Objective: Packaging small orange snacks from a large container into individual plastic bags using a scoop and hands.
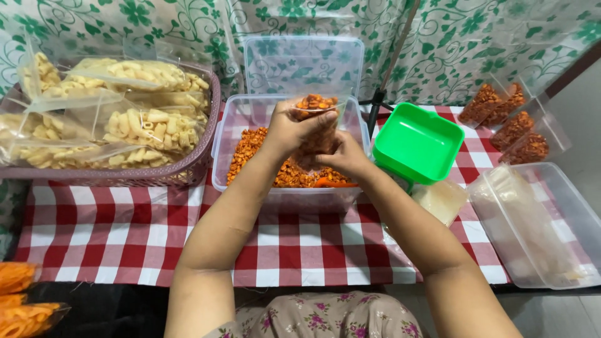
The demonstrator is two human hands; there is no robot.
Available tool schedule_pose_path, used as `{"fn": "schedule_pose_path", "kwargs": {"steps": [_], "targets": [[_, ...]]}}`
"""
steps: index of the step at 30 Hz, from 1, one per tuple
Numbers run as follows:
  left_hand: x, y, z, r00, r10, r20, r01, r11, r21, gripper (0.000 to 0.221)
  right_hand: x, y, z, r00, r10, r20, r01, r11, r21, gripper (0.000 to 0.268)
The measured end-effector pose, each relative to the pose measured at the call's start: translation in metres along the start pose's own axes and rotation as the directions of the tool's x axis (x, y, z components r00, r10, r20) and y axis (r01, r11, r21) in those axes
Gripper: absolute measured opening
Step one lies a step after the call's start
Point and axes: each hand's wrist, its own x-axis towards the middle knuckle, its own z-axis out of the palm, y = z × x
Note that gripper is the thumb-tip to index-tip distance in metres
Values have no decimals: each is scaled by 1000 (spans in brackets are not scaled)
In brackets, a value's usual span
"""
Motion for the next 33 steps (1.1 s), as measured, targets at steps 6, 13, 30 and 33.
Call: {"fn": "schedule_pose_path", "kwargs": {"steps": [6,13,30,33], "targets": [[-4,10,5,1000,-11,-2,11,1000,16,24,-1,-24,3,1000,-2,-29,0,998,-67,32],[4,-6,-6,999,-54,6,54,998,40,26,4,-6,-2,1000,8,1,-8,1000,24,35],[0,-22,-5,996,-86,-16,86,996,14,40,0,-14,3,999,-47,22,44,995,90,29],[-1,-25,-2,993,-96,-75,98,995,26,40,5,5,-5,993,-96,-62,101,992,74,42]]}}
